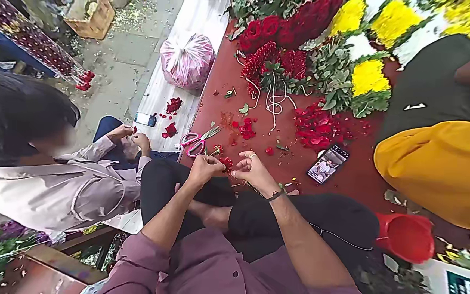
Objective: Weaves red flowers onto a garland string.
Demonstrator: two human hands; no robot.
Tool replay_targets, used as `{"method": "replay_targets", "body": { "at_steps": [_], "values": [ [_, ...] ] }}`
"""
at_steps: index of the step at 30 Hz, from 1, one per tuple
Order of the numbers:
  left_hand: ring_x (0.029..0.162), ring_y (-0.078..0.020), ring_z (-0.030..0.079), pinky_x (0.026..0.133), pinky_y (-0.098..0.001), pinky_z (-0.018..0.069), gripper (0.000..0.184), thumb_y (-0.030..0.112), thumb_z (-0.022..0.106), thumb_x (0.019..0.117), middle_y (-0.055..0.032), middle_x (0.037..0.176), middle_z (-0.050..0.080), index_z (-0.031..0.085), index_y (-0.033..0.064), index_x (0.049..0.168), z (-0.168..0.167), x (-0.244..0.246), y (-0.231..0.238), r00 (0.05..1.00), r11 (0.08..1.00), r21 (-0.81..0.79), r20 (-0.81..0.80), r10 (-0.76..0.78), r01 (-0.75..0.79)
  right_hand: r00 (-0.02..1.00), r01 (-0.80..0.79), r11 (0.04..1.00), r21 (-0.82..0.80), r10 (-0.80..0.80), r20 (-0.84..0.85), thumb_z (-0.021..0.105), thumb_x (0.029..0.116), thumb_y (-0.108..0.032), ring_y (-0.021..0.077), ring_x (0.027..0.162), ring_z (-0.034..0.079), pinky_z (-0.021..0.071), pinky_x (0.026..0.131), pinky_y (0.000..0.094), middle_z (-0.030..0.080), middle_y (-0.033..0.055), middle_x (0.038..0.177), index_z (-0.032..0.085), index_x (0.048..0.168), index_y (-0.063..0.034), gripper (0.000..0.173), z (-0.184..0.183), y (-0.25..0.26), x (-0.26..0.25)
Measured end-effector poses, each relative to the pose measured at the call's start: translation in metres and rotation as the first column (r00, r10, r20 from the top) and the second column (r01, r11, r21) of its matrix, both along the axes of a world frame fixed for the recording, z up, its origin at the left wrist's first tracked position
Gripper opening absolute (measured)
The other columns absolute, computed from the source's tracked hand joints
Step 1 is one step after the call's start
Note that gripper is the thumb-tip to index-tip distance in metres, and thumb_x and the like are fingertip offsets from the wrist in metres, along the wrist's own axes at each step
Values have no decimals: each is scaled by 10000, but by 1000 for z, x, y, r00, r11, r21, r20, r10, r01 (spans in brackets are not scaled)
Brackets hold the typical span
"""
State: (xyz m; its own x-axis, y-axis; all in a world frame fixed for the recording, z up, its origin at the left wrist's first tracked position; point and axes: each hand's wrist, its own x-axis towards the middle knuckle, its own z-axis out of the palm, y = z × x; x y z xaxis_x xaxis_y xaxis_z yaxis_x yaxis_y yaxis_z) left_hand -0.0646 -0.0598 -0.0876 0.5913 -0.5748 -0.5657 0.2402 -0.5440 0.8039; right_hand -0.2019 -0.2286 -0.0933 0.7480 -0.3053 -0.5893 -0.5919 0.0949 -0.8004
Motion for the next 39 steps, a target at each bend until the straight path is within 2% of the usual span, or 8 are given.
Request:
{"method": "replay_targets", "body": {
  "at_steps": [7,13,18,20,23,28,36,39],
  "values": [
    [631,-142,639,614,-375,533,113,167,796,857,-47,717,711,769,77,795,-1,8,4,998,995,96,47,32,-36,998,-63,995,-72,60,-33,754,929,-191,126,697,649,550,677,342,722,43,818,766,980,-67,135,8,-6,-2],
    [600,-179,617,599,-467,508,169,281,779,852,-24,665,674,753,132,775,0,6,-1,979,968,241,205,18,-68,994,-102,993,61,100,39,757,913,-175,49,577,521,441,556,249,679,-10,735,766,896,-72,105,14,-5,-3],
    [847,-320,706,794,-648,542,237,349,732,857,-97,850,738,782,120,898,35,-3,-5,754,733,387,128,-644,560,970,-177,982,61,163,182,729,926,-130,78,740,658,569,718,287,720,35,832,756,943,-34,102,20,-4,-1],
    [728,-155,680,690,-442,568,183,336,759,859,4,790,727,780,154,862,53,-6,-3,669,674,70,82,-738,735,954,-235,967,96,210,214,728,927,-91,56,758,655,564,744,262,722,39,848,748,948,-5,91,19,-10,-2],
    [775,-98,684,749,-321,586,65,160,740,852,5,814,734,758,114,810,48,-4,0,959,900,-387,-111,-261,200,951,-236,948,213,181,250,743,896,-65,6,698,615,531,675,215,692,-14,777,717,880,-29,47,17,-7,-6],
    [763,-135,662,748,-340,558,46,69,781,882,-37,819,732,764,55,841,-3,18,1,979,976,-77,4,206,-205,943,-246,968,50,227,243,746,912,-116,10,691,635,543,695,235,726,7,774,776,881,-31,96,12,0,4],
    [819,-185,724,817,-522,589,148,254,730,896,-40,877,762,798,128,937,11,9,-1,851,869,275,226,-474,411,941,-218,975,-30,218,260,732,930,-158,12,660,610,526,664,245,706,-4,746,775,875,-48,130,19,1,1],
    [705,-58,662,666,-319,563,152,291,766,876,45,787,728,780,140,866,25,18,6,658,650,-132,23,-753,749,944,-243,970,-10,239,228,733,927,-133,18,662,600,515,660,249,699,3,750,767,886,-35,112,21,-14,-1]
  ]
}}
